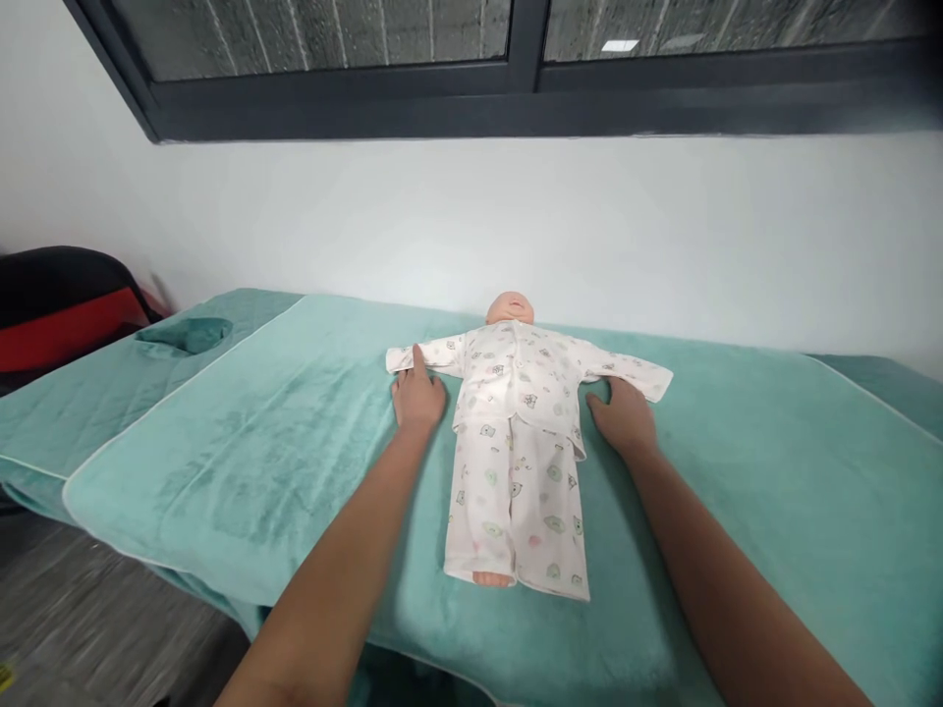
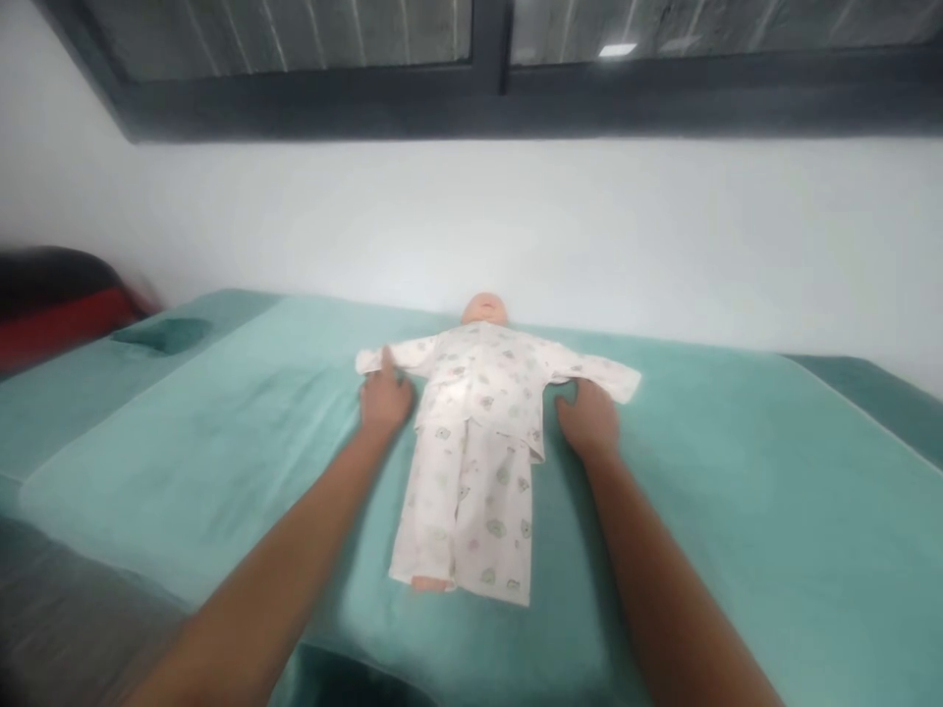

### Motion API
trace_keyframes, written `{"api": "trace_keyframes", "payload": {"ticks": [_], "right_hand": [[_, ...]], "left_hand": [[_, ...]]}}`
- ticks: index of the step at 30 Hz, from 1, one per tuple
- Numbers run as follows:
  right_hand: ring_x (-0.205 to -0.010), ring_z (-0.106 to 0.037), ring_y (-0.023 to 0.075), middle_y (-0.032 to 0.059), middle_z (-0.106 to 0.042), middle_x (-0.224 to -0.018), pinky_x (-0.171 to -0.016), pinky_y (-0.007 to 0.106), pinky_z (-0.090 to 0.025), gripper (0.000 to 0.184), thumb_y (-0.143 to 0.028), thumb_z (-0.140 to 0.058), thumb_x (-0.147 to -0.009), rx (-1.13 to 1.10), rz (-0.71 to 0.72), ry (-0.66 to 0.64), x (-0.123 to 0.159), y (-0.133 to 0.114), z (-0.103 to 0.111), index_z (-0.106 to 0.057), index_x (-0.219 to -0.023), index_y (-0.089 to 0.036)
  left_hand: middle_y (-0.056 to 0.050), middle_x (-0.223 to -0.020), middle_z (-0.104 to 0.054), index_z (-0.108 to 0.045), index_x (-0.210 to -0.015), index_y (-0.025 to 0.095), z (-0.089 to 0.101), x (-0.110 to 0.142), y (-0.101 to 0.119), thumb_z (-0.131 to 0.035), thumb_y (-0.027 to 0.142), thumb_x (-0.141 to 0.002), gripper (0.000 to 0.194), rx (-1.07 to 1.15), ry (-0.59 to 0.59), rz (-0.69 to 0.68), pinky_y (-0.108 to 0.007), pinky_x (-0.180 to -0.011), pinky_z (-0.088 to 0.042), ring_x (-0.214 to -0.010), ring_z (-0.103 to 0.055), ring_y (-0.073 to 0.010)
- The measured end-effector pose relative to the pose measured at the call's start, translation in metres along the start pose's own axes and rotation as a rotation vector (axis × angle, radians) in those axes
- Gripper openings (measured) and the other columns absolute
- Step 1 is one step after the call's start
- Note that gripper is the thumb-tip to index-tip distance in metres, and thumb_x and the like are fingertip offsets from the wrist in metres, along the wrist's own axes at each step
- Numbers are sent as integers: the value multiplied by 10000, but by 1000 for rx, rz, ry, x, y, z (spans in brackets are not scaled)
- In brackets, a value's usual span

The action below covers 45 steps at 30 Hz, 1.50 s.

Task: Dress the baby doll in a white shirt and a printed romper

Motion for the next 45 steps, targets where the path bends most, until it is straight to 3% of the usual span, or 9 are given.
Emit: {"api": "trace_keyframes", "payload": {"ticks": [7,10,13,15,19,22,27,39,45], "right_hand": [[-924,-606,258,128,-674,-992,-839,374,-472,359,-354,-435,-854,-168,-63,113,6,12,13,-693,-1002,-153],[-942,-601,252,132,-649,-1013,-863,378,-479,355,-341,-437,-843,-246,14,185,11,1,24,-661,-1038,-148],[-1190,-530,270,160,-600,-1249,-1016,399,-420,437,-321,-424,-862,-203,176,181,17,-24,28,-605,-1218,-143],[-1356,-404,276,148,-480,-1453,-1117,437,-323,515,-358,-413,-899,-93,235,121,19,-35,21,-526,-1361,-160],[-1478,-222,307,110,-252,-1619,-1163,554,-196,641,-505,-350,-954,86,94,-17,16,-23,1,-325,-1527,-219],[-1486,-209,323,166,-219,-1621,-1163,562,-188,742,-563,-329,-949,122,-41,-50,13,-4,-4,-238,-1559,-149],[-1479,-230,340,229,-244,-1594,-1164,574,-169,802,-582,-306,-940,157,-182,-106,16,21,-2,-271,-1534,-44],[-1490,-178,356,247,-223,-1597,-1160,553,-195,732,-457,-362,-933,174,-110,-45,28,12,7,-275,-1525,-35],[-1493,-193,304,213,-247,-1600,-1177,507,-172,697,-451,-292,-963,223,-133,-112,40,12,-2,-252,-1543,-66]], "left_hand": [[-204,-1221,-585,-435,-1448,126,23,9,-14,-447,138,-846,602,73,156,154,-479,-1036,-384,-1224,-505,-351],[-181,-1307,-508,-501,-1390,161,36,16,-4,-452,108,-835,560,76,257,77,-466,-1067,-376,-1273,-461,-323],[-159,-1497,-398,-458,-1431,179,28,18,26,-413,127,-881,554,-10,193,-189,-492,-1179,-238,-1418,-328,-296],[-147,-1573,-333,-408,-1470,177,14,16,34,-369,214,-942,531,-77,107,-268,-528,-1213,-138,-1479,-239,-290],[-163,-1603,-285,-334,-1511,112,-4,6,23,-299,389,-983,598,-124,23,-173,-518,-1220,-134,-1503,-199,-300],[-190,-1611,-243,-307,-1518,66,-5,4,16,-316,412,-970,648,-153,24,-113,-502,-1222,-140,-1507,-179,-320],[-225,-1612,-208,-242,-1530,19,-2,8,9,-351,394,-949,700,-182,-13,-17,-500,-1217,-156,-1512,-151,-332],[-229,-1618,-162,-245,-1524,-9,-1,19,-2,-345,448,-928,757,-229,-39,65,-528,-1216,-140,-1512,-130,-357],[-219,-1624,-134,-256,-1515,-29,3,32,-4,-298,450,-948,743,-303,-76,74,-522,-1214,-153,-1508,-158,-344]]}}
Point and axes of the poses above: each hand's wrist, its own x-axis away from the middle knuckle, its own z-axis out of the back of the hand, y = z × x, the point moved 9 cm from there along -x, towards the middle knuckle
